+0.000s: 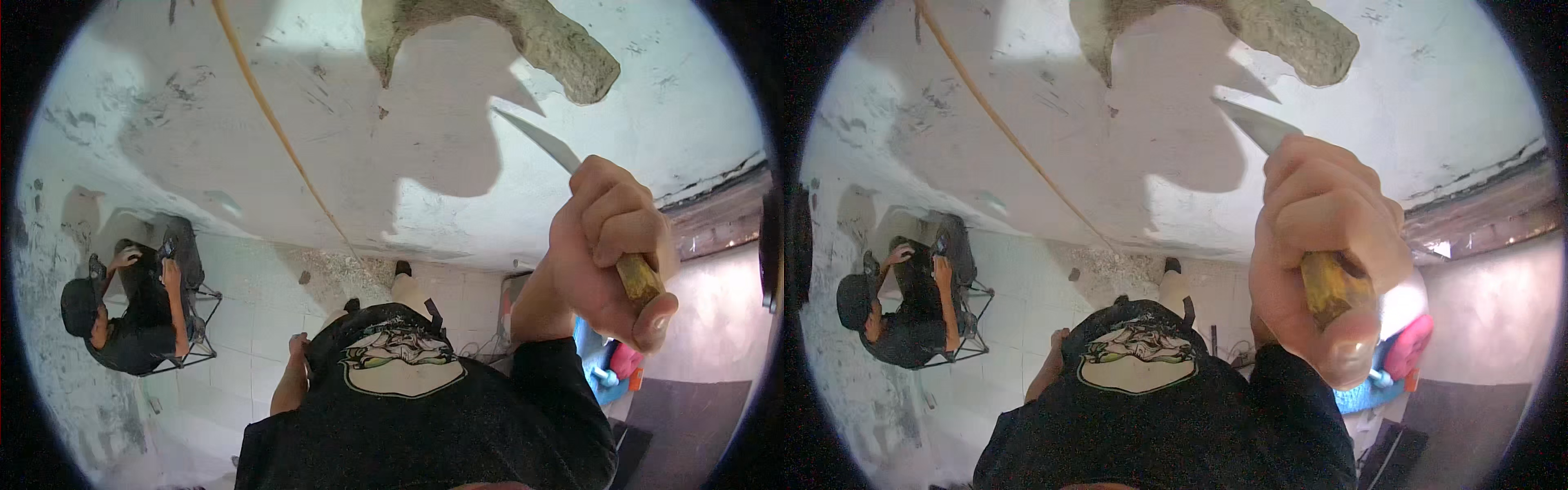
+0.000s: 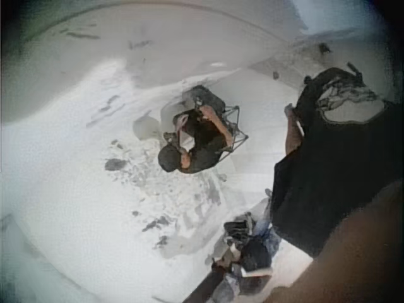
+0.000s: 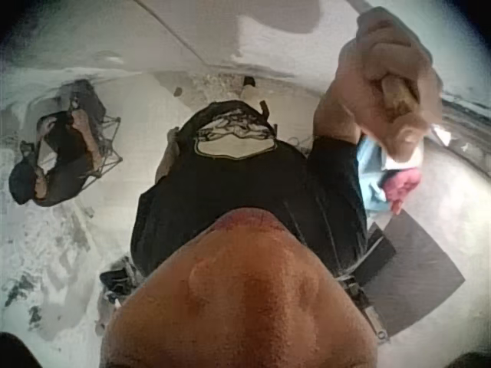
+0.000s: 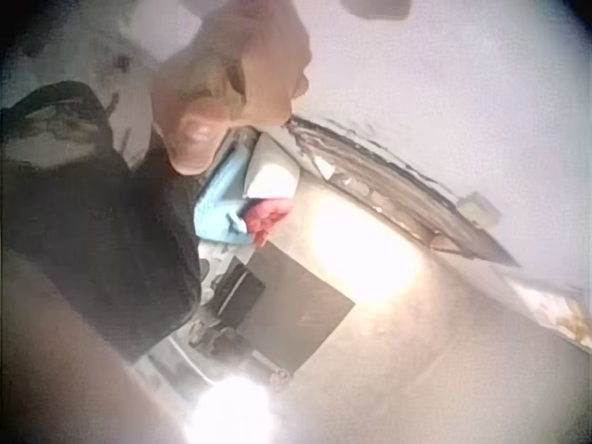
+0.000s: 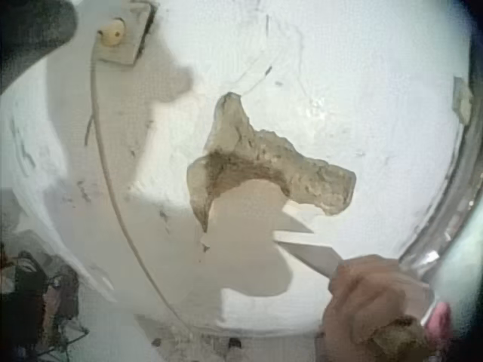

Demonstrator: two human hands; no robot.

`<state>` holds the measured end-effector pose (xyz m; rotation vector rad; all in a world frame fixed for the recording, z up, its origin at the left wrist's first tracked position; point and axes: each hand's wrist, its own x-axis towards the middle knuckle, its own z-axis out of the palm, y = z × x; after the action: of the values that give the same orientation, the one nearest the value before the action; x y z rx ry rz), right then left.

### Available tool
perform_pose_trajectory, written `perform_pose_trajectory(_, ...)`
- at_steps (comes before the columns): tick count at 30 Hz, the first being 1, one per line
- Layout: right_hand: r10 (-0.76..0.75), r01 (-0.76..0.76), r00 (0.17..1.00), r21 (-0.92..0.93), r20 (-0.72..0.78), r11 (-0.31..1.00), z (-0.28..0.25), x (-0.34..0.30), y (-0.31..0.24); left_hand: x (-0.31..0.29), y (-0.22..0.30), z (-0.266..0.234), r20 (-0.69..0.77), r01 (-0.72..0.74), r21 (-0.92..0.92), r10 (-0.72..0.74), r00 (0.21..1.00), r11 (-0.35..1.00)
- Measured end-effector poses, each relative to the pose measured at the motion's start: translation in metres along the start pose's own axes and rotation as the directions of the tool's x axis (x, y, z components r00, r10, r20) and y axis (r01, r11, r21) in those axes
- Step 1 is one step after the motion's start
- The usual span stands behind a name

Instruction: The person holds a putty knife and scrapes paint and plaster off a wall.

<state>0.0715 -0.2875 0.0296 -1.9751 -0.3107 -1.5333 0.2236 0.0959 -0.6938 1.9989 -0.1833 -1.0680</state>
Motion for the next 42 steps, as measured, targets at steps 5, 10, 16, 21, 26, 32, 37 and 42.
perform_pose_trajectory(5, 0.134, -0.133, 0.991, -0.142, 0.000, 0.981, -0.006, -0.008, 0.028, -0.006, 0.007, -0.006, 0.000, -0.073, -0.023, 0.073, 0.997, 0.997)
perform_pose_trajectory(10, 0.138, -0.142, 0.988, -0.048, -0.075, 0.989, -0.003, -0.007, 0.028, -0.001, -0.021, -0.006, -0.015, -0.262, 0.029, 0.263, 0.965, 0.965)
perform_pose_trajectory(16, -0.046, 0.060, 0.997, 0.233, -0.068, 0.971, 0.004, -0.004, 0.017, 0.004, -0.020, 0.005, 0.038, -0.297, 0.452, 0.314, 0.949, 0.841)
perform_pose_trajectory(21, 0.172, -0.177, 0.984, -0.205, -0.042, 0.963, 0.002, -0.016, 0.036, -0.003, 0.013, -0.010, 0.234, 0.221, -0.420, -0.130, 0.964, 0.880)
perform_pose_trajectory(26, 0.002, 0.001, 0.998, 0.039, -0.069, 0.999, 0.000, -0.005, 0.011, 0.003, -0.013, 0.004, 0.181, -0.455, 0.556, 0.433, 0.883, 0.695)
perform_pose_trajectory(32, 0.176, -0.164, 0.982, -0.153, 0.066, 0.975, 0.005, -0.014, 0.031, 0.021, -0.015, -0.018, 0.171, -0.448, 0.483, 0.421, 0.891, 0.752)
perform_pose_trajectory(37, -0.033, 0.027, 0.993, -0.058, -0.114, 0.998, 0.008, -0.009, 0.019, 0.012, 0.003, -0.003, 0.179, -0.435, 0.598, 0.418, 0.891, 0.673)
perform_pose_trajectory(42, 0.189, -0.194, 0.981, -0.153, -0.050, 0.969, 0.008, -0.016, 0.026, -0.003, 0.010, -0.019, 0.163, -0.324, 0.450, 0.280, 0.946, 0.832)
